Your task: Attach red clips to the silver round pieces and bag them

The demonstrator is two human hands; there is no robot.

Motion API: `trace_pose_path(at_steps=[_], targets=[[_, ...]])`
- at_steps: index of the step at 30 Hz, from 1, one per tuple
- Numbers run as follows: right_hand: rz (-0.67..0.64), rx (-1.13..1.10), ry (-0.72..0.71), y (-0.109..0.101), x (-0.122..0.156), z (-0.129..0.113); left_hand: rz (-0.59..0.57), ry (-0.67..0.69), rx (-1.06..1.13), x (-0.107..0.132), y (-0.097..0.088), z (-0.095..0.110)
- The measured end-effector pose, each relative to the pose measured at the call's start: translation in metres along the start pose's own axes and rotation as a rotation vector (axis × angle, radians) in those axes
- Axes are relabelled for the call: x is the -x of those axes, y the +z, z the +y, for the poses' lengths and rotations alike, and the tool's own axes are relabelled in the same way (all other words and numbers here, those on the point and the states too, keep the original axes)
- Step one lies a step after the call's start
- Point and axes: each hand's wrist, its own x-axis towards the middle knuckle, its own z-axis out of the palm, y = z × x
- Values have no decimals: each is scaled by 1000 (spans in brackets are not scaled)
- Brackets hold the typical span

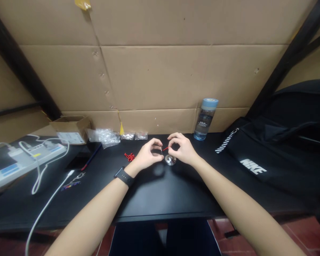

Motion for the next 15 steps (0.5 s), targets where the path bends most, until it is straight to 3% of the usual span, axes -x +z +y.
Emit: trace_pose_path(at_steps=[5, 9, 12, 15], targets=[[0, 10, 5, -2, 0, 3, -53, 15, -217, 1, -6, 1], [2, 1, 6, -8, -3, 7, -10, 79, -659, -1, -30, 1], [4, 1, 3, -10, -3, 9, 101, -74, -1035, -1, -58, -4], [1, 5, 0, -10, -3, 10, 245, -277, -1215, 1, -91, -14]])
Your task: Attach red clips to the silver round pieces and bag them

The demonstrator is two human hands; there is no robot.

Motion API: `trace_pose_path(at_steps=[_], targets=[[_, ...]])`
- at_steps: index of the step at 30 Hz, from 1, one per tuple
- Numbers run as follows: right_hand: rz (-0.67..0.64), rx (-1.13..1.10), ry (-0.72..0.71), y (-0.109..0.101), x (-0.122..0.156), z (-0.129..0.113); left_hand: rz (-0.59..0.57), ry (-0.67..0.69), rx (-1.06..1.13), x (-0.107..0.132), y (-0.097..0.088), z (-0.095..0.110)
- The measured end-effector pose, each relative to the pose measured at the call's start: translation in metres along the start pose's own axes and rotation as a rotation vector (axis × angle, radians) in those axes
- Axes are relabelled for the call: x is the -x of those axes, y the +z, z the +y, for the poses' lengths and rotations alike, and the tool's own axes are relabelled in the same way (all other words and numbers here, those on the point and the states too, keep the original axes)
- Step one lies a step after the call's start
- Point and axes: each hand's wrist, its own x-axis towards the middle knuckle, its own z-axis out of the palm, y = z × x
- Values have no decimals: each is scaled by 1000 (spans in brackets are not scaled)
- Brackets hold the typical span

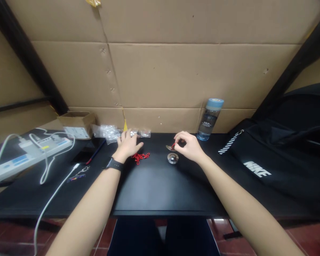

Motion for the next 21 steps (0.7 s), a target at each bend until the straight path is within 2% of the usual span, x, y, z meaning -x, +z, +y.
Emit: trace_pose_path(at_steps=[3, 8, 10, 14, 21], targets=[[-13, 1, -3, 1, 0, 0, 67, -133, -70, -10, -2, -32], [-21, 3, -1, 0, 0, 1, 277, -211, -87, -24, -7, -68], [-27, 7, 1, 0, 0, 2, 269, -219, -77, -28, -7, -74], [-42, 13, -4, -2, 0, 3, 180, -204, -72, -28, -5, -79], [-31, 20, -9, -7, -2, -3, 292, -174, -42, -20, -13, -77]])
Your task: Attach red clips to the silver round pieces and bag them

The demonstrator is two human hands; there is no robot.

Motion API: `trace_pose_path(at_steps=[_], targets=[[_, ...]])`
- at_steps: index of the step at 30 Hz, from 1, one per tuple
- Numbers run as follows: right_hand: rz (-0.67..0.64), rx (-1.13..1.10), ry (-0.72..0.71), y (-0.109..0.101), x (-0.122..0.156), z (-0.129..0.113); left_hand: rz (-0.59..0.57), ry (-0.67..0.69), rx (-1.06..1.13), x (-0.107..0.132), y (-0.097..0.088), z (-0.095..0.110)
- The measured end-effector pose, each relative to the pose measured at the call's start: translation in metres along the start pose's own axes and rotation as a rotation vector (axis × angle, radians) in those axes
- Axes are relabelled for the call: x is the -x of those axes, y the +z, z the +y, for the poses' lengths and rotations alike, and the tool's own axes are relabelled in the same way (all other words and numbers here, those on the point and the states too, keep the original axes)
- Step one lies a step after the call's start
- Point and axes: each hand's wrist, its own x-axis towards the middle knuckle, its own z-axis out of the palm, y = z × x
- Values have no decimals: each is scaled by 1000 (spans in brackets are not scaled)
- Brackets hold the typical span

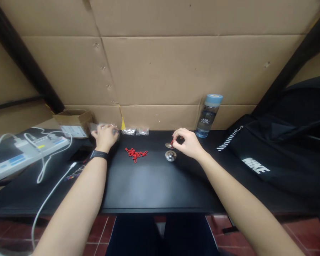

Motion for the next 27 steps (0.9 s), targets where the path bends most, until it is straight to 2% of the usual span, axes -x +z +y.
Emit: trace_pose_path(at_steps=[5, 9, 11, 15, 17, 20, 22, 27], targets=[[-7, -5, 1, -2, -1, 0, 144, -47, 113, -4, -18, 5], [-29, -2, 5, -1, 0, 1, 158, -211, 214, -10, -31, 7], [-42, 0, 8, 0, 1, 1, 185, -248, 222, -11, -34, 7], [-68, 3, 15, 1, 1, 2, 189, -300, 249, -10, -32, 6], [-74, 5, 18, 1, 1, 3, 218, -284, 288, -12, -28, 5], [-79, 8, 22, 0, 1, 3, 273, -273, 564, -19, -23, 0], [-83, 10, 18, 0, 1, 3, 262, -289, 719, -22, -21, -6], [-99, 7, 8, 1, 2, 2, 221, -397, 724, -20, -26, -25]])
